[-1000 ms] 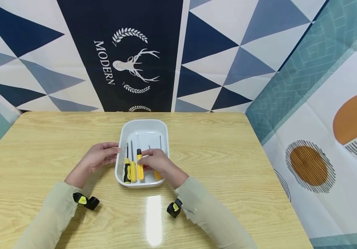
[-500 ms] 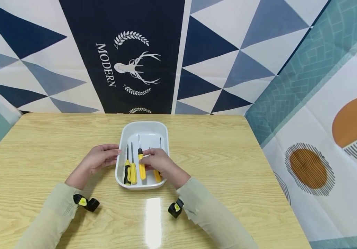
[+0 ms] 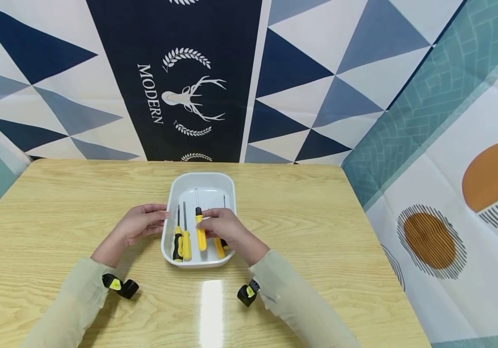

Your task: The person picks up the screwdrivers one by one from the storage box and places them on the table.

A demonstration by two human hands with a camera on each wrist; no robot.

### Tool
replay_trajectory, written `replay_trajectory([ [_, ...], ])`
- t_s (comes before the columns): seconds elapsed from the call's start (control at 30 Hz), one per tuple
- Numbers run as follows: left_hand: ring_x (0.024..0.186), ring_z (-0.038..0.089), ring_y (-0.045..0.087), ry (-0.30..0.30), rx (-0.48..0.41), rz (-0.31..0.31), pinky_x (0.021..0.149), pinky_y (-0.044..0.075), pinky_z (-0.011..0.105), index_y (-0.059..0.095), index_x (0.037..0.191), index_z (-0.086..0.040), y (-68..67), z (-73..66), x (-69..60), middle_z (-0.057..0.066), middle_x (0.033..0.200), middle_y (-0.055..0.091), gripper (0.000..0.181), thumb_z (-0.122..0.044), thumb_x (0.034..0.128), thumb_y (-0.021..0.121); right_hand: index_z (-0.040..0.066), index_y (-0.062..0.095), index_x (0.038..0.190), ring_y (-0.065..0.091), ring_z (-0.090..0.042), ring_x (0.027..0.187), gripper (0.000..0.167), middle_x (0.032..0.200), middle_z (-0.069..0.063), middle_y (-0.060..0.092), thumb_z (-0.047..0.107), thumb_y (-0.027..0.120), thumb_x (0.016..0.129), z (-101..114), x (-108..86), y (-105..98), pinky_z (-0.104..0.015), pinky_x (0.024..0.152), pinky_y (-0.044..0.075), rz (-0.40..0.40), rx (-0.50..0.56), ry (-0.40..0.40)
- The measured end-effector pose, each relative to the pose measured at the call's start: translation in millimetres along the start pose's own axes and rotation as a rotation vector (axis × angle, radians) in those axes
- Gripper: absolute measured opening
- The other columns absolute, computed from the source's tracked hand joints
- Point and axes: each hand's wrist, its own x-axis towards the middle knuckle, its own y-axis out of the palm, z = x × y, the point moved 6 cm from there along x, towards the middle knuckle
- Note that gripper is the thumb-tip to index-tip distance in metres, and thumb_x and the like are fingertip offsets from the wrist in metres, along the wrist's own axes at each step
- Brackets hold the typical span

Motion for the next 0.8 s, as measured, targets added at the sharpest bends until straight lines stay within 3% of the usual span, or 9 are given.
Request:
replay_trajectory([
  [0.47, 0.073, 0.008, 0.062, 0.015, 0.006, 0.007, 0.069, 0.057, 0.02, 0.045, 0.131, 0.008, 0.6, -0.1, -0.7, 0.002, 0.089, 0.061, 0.048, -0.013, 0.0904, 0.061, -0.005, 0.05, 0.127, 0.06, -0.014, 0.081, 0.045, 0.113, -0.017, 0.06, 0.008, 0.06, 0.085, 4, -5.0, -10, -0.028, 0.078, 0.055, 0.001, -0.004, -0.025],
  [0.8, 0.073, 0.007, 0.062, 0.014, 0.009, 0.008, 0.069, 0.057, 0.02, 0.045, 0.131, 0.007, 0.2, -0.7, -0.9, 0.002, 0.09, 0.061, 0.048, -0.014, 0.091, 0.061, -0.007, 0.047, 0.129, 0.061, -0.014, 0.083, 0.047, 0.12, -0.02, 0.056, 0.007, 0.059, 0.086, 4, -5.6, -20, -0.031, 0.086, 0.055, -0.001, 0.002, -0.039],
])
